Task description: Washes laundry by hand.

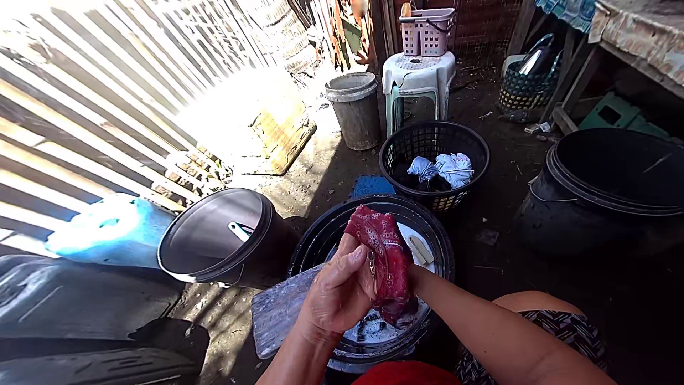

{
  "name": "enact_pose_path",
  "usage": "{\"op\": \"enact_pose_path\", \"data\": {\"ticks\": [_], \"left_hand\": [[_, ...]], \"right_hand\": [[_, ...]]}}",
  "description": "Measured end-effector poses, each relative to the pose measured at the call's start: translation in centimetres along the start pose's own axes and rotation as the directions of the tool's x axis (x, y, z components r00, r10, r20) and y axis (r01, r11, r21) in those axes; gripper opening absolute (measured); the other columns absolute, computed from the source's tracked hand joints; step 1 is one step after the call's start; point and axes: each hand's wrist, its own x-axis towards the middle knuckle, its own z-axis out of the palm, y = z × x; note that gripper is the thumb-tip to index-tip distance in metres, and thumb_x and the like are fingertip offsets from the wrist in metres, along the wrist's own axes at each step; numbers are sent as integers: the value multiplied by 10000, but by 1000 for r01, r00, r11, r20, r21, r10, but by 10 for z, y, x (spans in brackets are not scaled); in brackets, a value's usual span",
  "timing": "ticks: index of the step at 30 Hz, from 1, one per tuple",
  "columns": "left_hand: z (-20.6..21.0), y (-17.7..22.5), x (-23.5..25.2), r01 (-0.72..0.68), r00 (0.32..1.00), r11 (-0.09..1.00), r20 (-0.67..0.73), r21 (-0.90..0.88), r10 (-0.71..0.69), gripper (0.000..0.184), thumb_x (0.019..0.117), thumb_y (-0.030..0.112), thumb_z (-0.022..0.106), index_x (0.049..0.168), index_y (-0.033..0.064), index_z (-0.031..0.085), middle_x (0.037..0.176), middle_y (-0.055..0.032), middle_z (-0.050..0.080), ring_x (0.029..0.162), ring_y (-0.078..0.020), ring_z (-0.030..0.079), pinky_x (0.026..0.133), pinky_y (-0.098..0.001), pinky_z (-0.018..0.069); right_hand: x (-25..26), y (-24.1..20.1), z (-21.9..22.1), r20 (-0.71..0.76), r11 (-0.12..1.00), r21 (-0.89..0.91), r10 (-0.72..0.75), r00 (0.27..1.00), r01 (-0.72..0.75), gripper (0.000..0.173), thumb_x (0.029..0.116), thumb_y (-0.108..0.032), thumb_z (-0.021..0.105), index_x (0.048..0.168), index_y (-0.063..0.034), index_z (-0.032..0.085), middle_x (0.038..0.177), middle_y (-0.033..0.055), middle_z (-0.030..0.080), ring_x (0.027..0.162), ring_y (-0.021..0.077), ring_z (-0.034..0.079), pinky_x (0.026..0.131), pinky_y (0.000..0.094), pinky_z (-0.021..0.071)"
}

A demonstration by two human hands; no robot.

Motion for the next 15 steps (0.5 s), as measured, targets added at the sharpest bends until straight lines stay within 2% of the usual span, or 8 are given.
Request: {"op": "enact_pose_path", "data": {"ticks": [1, 2, 5, 9, 10, 12, 13, 15], "left_hand": [[-2, -1, -3, 15, 1000, 1000, 13, 5, -15, 460, 1019, 220, 604, 1455, 233, 458, 1288, -127, 635, 1126, -247, 675, 919, -417, 595], [-5, 0, -7, 29, 999, 1000, 31, 12, -29, 451, 1023, 230, 599, 1452, 234, 461, 1280, -128, 640, 1117, -246, 680, 913, -411, 597], [-12, 5, -19, 51, 995, 999, 89, 2, -51, 447, 1033, 260, 578, 1458, 218, 442, 1299, -148, 632, 1142, -274, 670, 938, -436, 582], [-12, 11, -26, -19, 996, 1000, 92, 7, 18, 540, 1013, 286, 601, 1508, 224, 395, 1413, -122, 567, 1227, -269, 626, 967, -446, 569], [-14, 16, -26, -49, 998, 998, 43, 39, 47, 531, 1001, 315, 623, 1484, 208, 430, 1383, -117, 590, 1204, -258, 642, 942, -438, 585], [-24, 29, -31, -74, 980, 976, -167, 206, 109, 485, 986, 372, 655, 1416, 217, 494, 1266, -94, 665, 1115, -224, 686, 886, -415, 609], [-33, 34, -35, -38, 933, 943, -326, 332, 152, 480, 992, 372, 645, 1418, 256, 458, 1225, -61, 685, 1077, -193, 701, 865, -395, 618], [-58, 38, -44, 86, 762, 888, -603, 452, 234, 500, 1027, 174, 532, 1478, 263, 336, 1219, -56, 668, 1050, -189, 697, 856, -418, 613]], "right_hand": [[0, -16, -23, 249, 966, 112, 198, 948, -231, 437, 1060, -230, 558, 1416, 25, 549, 1415, 234, 579, 1327, 334, 549, 1152, 485, 393], [-4, -20, -34, 342, 913, 218, 259, 903, -344, 448, 1056, -185, 562, 1438, 44, 512, 1442, 257, 545, 1336, 362, 535, 1150, 519, 384], [-26, -24, -40, 137, 686, 586, 441, 887, -432, 370, 1048, -145, 564, 1375, 26, 564, 1342, 218, 611, 1224, 292, 596, 1078, 440, 455], [-27, -24, -18, -120, 786, 580, 342, 932, -214, 478, 1032, -165, 587, 1475, -15, 495, 1422, 217, 586, 1336, 324, 557, 1134, 500, 428], [-29, -24, -14, -74, 773, 596, 325, 943, -219, 468, 1046, -160, 563, 1488, -26, 488, 1442, 195, 576, 1348, 290, 546, 1148, 469, 416], [-24, -25, -14, 121, 583, 723, 423, 898, -372, 293, 1059, -148, 532, 1295, 1, 621, 1210, 167, 667, 1112, 227, 634, 972, 426, 506], [-19, -21, -18, 190, 437, 807, 445, 875, -397, 251, 1062, -177, 509, 1212, -7, 618, 1053, 132, 651, 941, 184, 627, 826, 382, 528], [-13, -13, -48, 169, 317, 885, 467, 868, -342, 261, 1054, -154, 488, 1256, -24, 591, 1029, 132, 649, 910, 199, 640, 811, 413, 543]]}}
